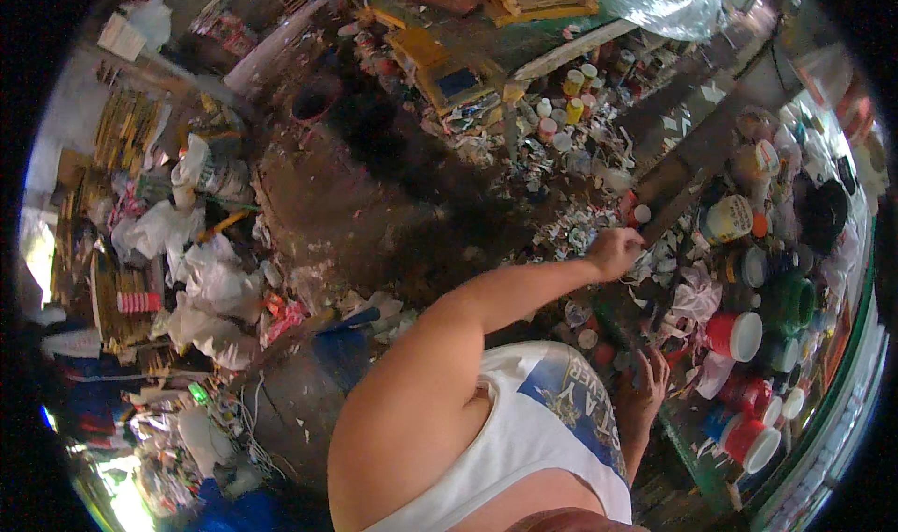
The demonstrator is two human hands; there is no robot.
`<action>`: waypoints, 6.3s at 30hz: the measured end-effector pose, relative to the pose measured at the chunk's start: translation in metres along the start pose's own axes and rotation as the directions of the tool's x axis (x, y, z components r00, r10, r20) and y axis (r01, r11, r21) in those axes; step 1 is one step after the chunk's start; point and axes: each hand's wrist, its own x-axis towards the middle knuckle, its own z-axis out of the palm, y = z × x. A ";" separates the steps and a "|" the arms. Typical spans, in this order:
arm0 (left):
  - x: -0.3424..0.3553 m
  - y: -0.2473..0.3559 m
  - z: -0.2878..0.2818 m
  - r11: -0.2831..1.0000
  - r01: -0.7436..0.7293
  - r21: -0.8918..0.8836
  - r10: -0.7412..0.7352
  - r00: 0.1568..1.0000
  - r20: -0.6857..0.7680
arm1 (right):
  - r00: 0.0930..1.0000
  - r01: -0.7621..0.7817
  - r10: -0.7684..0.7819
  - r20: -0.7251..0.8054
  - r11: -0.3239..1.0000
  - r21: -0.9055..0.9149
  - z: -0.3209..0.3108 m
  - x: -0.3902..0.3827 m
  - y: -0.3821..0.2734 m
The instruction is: The person walks through a cluttered workshop, picks up a metal rod, and uses it to stir yellow paint in a small container. They then pour the paint into a plastic bag and set the container down.
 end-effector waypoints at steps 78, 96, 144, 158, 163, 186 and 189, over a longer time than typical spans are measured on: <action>0.027 -0.337 -1.189 0.613 0.648 0.453 -0.422 0.753 -0.505 | 0.798 -0.120 -0.576 -0.179 0.139 -0.983 0.648 0.902 -0.679; 0.156 -0.476 -1.314 0.392 0.718 0.575 -0.624 0.667 -0.407 | 0.980 0.078 0.070 0.189 0.731 -0.678 0.558 0.940 -0.639; -0.120 -0.434 -1.253 0.716 0.623 -0.314 -0.678 0.515 -0.525 | 0.966 0.255 -0.159 0.204 0.724 -0.641 0.501 0.913 -0.565; -0.109 -0.425 -1.223 0.101 0.648 -0.755 -0.947 -0.171 -0.273 | 0.990 0.130 -0.130 0.059 0.991 -0.010 0.567 0.586 -0.587; -0.083 -0.347 -1.113 0.465 0.815 -0.346 -0.873 0.487 -0.027 | 0.903 -0.371 0.357 0.238 0.928 0.016 0.564 0.287 -0.558; -0.071 0.000 -0.404 0.958 0.253 0.136 -0.151 0.042 0.988 | 0.397 -0.303 0.855 -0.332 0.464 0.832 0.287 0.052 -0.464; -0.104 0.037 -0.318 0.972 0.163 0.169 -0.162 -0.051 0.985 | 0.215 -0.222 0.906 -0.366 0.410 0.885 0.249 0.007 -0.422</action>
